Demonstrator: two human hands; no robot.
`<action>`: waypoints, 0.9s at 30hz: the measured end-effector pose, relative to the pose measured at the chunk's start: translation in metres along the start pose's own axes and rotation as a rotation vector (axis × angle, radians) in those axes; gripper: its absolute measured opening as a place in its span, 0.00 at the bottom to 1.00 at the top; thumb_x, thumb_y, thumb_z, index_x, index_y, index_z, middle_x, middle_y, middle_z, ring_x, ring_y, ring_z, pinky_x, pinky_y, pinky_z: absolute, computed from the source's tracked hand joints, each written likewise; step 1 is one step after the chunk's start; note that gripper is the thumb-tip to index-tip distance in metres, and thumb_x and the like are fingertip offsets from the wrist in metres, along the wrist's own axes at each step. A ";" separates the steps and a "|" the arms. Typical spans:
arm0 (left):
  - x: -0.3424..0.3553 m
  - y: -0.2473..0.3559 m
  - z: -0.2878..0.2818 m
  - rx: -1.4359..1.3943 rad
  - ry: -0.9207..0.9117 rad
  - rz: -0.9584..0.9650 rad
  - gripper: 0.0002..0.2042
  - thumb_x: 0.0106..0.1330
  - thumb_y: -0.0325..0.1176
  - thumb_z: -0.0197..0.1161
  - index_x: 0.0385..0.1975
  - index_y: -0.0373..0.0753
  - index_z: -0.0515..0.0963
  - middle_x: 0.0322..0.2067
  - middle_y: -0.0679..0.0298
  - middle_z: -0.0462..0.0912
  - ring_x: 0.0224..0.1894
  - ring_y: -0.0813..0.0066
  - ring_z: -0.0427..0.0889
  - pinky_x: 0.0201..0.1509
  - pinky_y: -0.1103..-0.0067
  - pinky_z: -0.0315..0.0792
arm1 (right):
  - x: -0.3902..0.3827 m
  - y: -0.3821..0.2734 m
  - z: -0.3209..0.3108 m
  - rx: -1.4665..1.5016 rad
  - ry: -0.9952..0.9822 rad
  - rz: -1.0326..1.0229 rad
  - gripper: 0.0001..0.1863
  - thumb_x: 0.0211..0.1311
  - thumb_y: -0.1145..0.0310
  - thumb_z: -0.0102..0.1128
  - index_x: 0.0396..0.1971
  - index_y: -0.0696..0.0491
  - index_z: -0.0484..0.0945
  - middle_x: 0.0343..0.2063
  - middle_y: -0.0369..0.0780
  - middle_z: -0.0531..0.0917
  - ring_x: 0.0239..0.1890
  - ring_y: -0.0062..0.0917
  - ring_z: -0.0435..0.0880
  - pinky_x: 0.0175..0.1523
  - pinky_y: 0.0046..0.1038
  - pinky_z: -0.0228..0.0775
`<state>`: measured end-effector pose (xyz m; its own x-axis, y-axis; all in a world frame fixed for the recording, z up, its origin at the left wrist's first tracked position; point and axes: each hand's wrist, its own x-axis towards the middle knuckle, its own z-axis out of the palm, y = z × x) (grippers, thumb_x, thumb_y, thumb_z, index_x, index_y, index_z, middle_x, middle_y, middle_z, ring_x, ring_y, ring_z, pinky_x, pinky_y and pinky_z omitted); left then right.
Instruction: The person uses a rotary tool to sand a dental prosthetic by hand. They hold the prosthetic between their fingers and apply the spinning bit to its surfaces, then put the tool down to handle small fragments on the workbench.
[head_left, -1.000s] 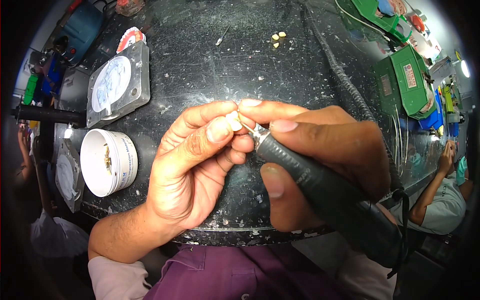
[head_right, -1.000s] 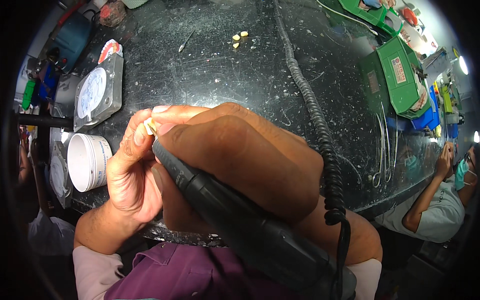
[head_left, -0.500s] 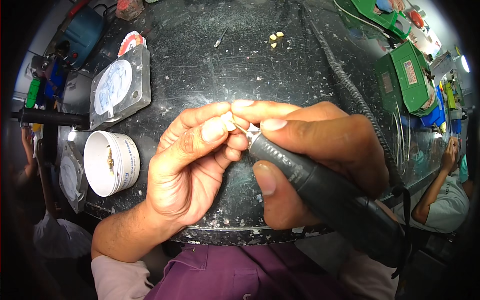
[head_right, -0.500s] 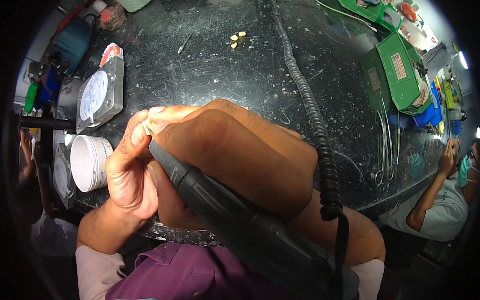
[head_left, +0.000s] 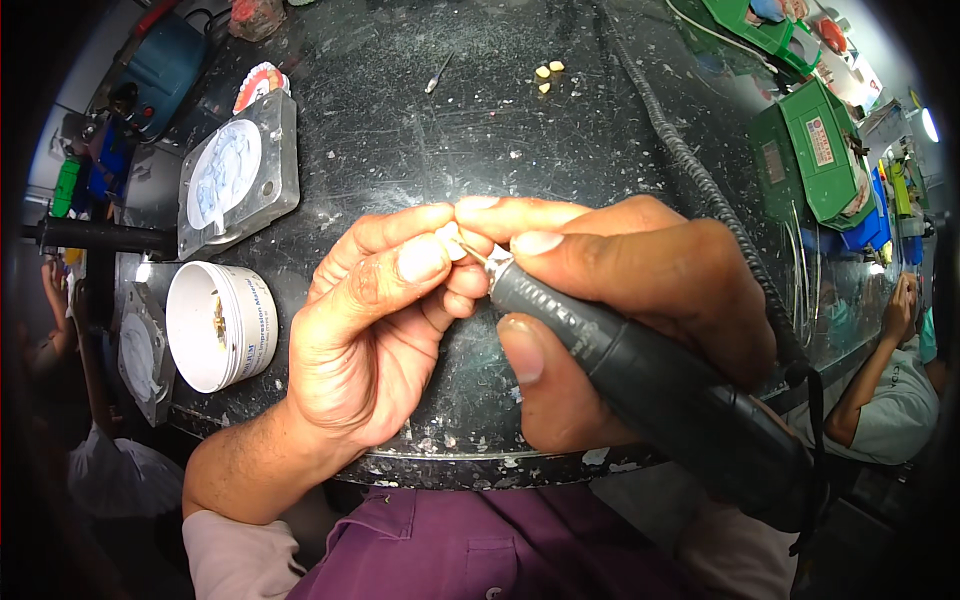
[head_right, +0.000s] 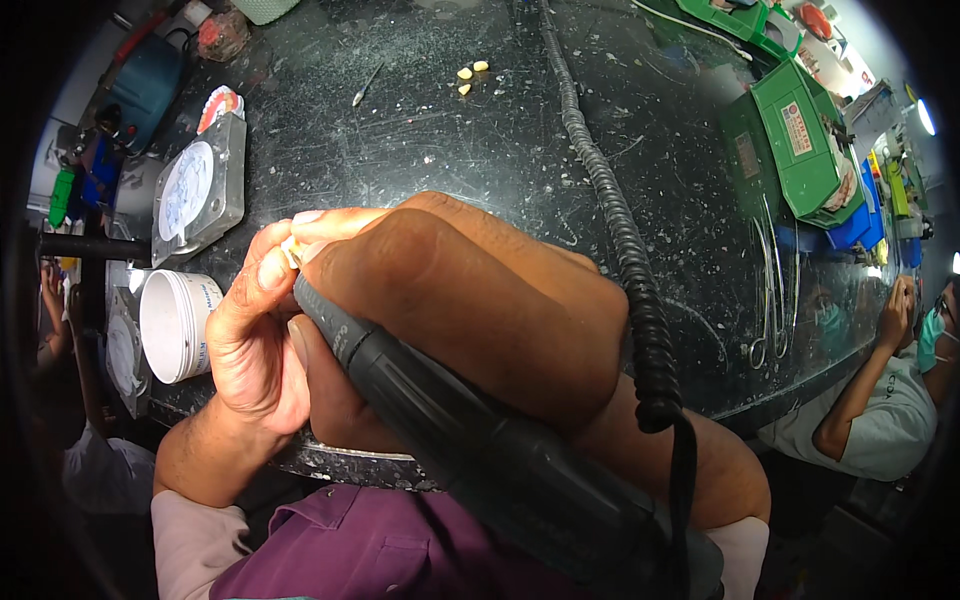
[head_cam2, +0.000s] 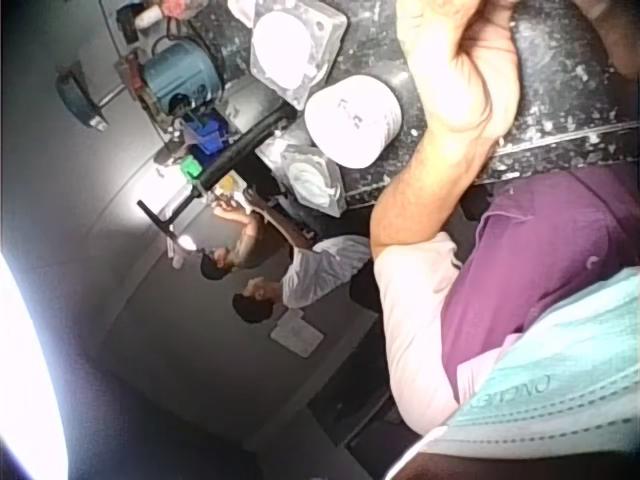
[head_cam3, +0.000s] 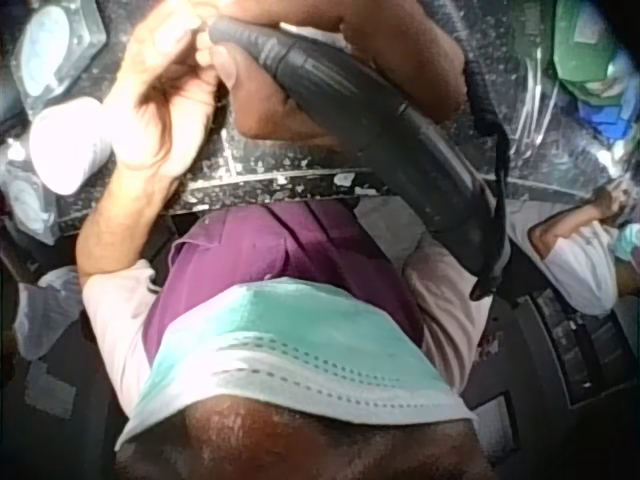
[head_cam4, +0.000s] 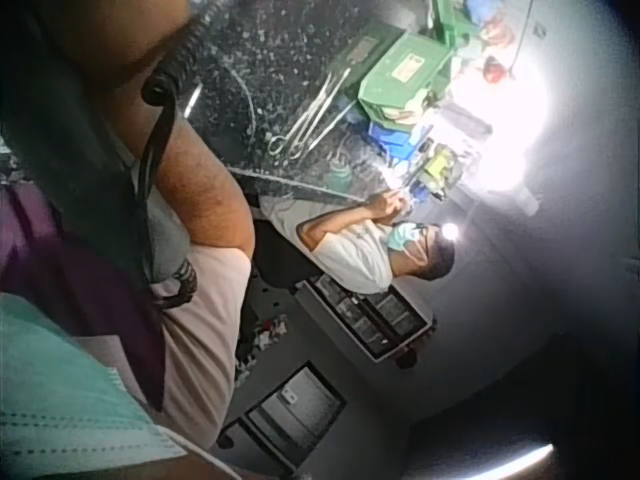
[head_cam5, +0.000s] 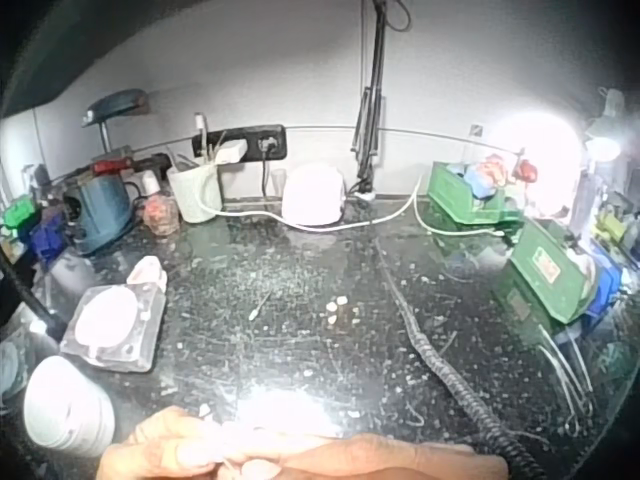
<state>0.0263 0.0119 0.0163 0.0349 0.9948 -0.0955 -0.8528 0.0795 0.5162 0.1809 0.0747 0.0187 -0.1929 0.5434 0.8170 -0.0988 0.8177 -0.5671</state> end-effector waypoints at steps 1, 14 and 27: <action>0.000 0.000 0.000 0.007 0.006 0.000 0.13 0.67 0.22 0.56 0.50 0.27 0.76 0.42 0.47 0.83 0.42 0.66 0.84 0.50 0.77 0.80 | 0.000 0.000 0.000 0.000 0.000 0.000 0.11 0.47 0.74 0.67 0.33 0.56 0.80 0.33 0.41 0.86 0.35 0.27 0.88 0.41 0.24 0.81; 0.001 0.001 0.003 0.029 0.060 -0.039 0.11 0.66 0.21 0.56 0.47 0.29 0.78 0.41 0.49 0.83 0.41 0.66 0.84 0.51 0.76 0.80 | 0.002 -0.006 0.001 -0.024 0.023 0.034 0.10 0.49 0.72 0.65 0.33 0.56 0.81 0.32 0.40 0.86 0.34 0.27 0.88 0.41 0.24 0.81; 0.001 0.003 0.003 0.088 0.124 -0.072 0.11 0.66 0.21 0.56 0.47 0.29 0.78 0.42 0.49 0.83 0.42 0.66 0.85 0.49 0.77 0.80 | 0.005 -0.010 0.002 0.014 0.033 0.101 0.06 0.48 0.75 0.64 0.29 0.55 0.80 0.28 0.40 0.85 0.32 0.26 0.88 0.40 0.23 0.82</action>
<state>0.0256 0.0134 0.0206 0.0250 0.9714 -0.2363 -0.8010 0.1608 0.5766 0.1790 0.0689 0.0288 -0.1703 0.6293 0.7583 -0.0946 0.7555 -0.6482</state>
